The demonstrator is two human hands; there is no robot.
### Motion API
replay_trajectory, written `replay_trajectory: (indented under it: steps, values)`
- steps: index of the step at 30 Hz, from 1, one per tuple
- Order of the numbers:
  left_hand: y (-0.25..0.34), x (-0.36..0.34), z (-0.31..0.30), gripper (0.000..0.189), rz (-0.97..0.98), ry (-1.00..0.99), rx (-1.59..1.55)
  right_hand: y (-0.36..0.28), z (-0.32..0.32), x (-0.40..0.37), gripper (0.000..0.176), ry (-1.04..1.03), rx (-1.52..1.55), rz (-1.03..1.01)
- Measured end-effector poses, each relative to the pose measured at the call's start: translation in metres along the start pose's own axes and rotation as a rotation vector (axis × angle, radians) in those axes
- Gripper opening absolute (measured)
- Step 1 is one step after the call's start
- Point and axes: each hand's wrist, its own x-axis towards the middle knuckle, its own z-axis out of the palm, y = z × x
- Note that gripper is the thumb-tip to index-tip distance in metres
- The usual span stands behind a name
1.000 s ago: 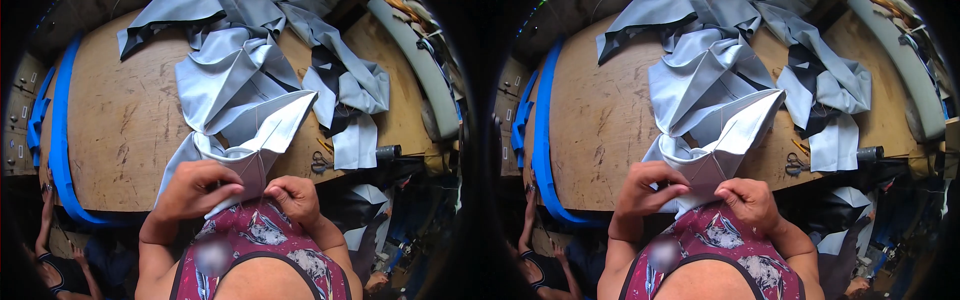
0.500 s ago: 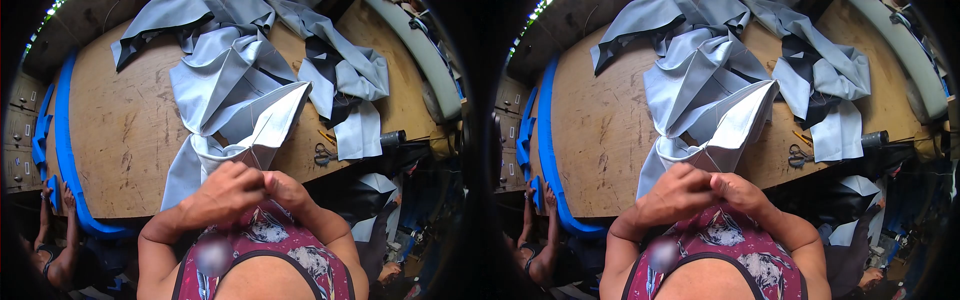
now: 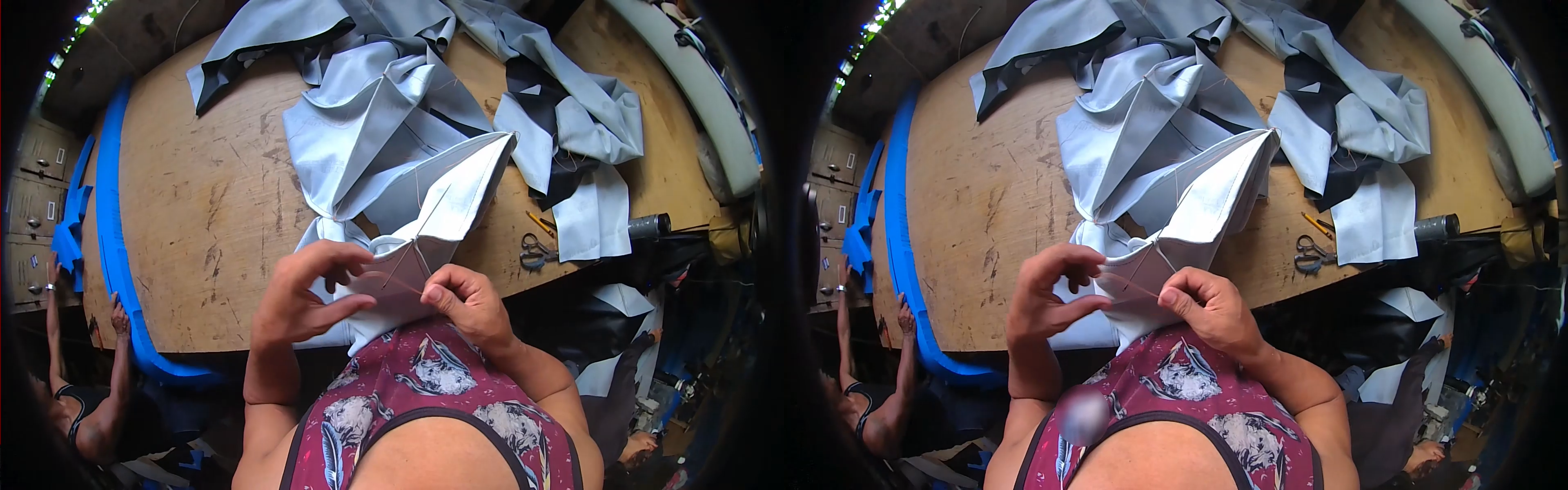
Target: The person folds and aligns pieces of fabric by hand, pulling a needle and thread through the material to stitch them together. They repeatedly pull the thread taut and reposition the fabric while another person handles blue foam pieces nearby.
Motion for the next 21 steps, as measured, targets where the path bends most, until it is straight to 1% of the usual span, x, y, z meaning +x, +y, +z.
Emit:
replay_trajectory:
  steps: [2, 3, 5, 6, 8, 9, 10, 12, 13, 14, 15, 16, 17, 18, 19, 20, 21]
  values:
    - [-0.006, -0.007, -0.007, 0.052, -0.032, 0.033, -0.014, -0.002, 0.000, 0.000, 0.020, 0.015, 0.029, -0.006]
    - [-0.005, -0.007, -0.006, 0.052, -0.032, 0.031, -0.014, -0.001, -0.001, 0.000, 0.020, 0.018, -0.008, -0.028]
    - [0.002, -0.007, 0.001, 0.045, -0.034, 0.029, -0.052, 0.003, -0.001, 0.001, 0.021, 0.019, -0.047, -0.043]
    - [0.000, -0.007, 0.006, 0.045, -0.037, 0.033, -0.053, 0.006, -0.001, 0.002, 0.022, 0.004, -0.071, -0.050]
    - [-0.005, -0.005, 0.015, 0.028, 0.027, 0.053, 0.049, 0.007, -0.002, 0.003, 0.022, -0.018, -0.098, -0.057]
    - [-0.001, -0.002, 0.020, 0.017, -0.003, 0.094, 0.036, 0.007, -0.004, 0.002, 0.023, -0.040, -0.123, -0.045]
    - [-0.003, -0.003, 0.019, 0.017, -0.002, 0.097, 0.036, 0.006, -0.005, 0.001, 0.025, -0.058, -0.148, -0.033]
    - [-0.010, -0.003, 0.019, 0.017, 0.094, 0.043, 0.062, 0.003, 0.000, 0.003, 0.024, -0.041, -0.155, -0.062]
    - [-0.009, -0.003, 0.021, 0.017, 0.093, 0.041, 0.057, 0.002, 0.003, 0.003, 0.024, -0.023, -0.160, -0.087]
    - [-0.006, -0.003, 0.023, 0.017, 0.095, -0.007, 0.055, 0.002, 0.007, 0.003, 0.024, -0.020, -0.161, -0.083]
    - [-0.004, -0.002, 0.026, 0.017, 0.100, -0.054, 0.056, 0.002, 0.010, 0.005, 0.024, -0.025, -0.201, -0.127]
    - [-0.004, -0.001, 0.027, 0.017, 0.101, -0.053, 0.054, 0.001, 0.012, 0.005, 0.023, -0.032, -0.242, -0.172]
    - [-0.004, 0.000, 0.028, 0.016, 0.103, -0.060, 0.055, 0.000, 0.010, 0.004, 0.018, -0.061, -0.289, -0.150]
    - [-0.005, 0.000, 0.028, 0.015, 0.104, -0.067, 0.057, 0.001, 0.011, 0.004, 0.018, -0.062, -0.290, -0.150]
    - [-0.004, -0.001, 0.026, 0.015, 0.104, -0.066, 0.057, 0.004, 0.013, 0.004, 0.015, -0.008, -0.326, -0.214]
    - [-0.003, -0.004, 0.022, 0.017, 0.034, -0.028, 0.014, 0.007, 0.014, 0.004, 0.012, 0.046, -0.361, -0.276]
    - [-0.003, -0.007, 0.020, 0.020, -0.038, 0.009, -0.032, 0.011, 0.013, 0.003, 0.012, 0.047, -0.362, -0.273]
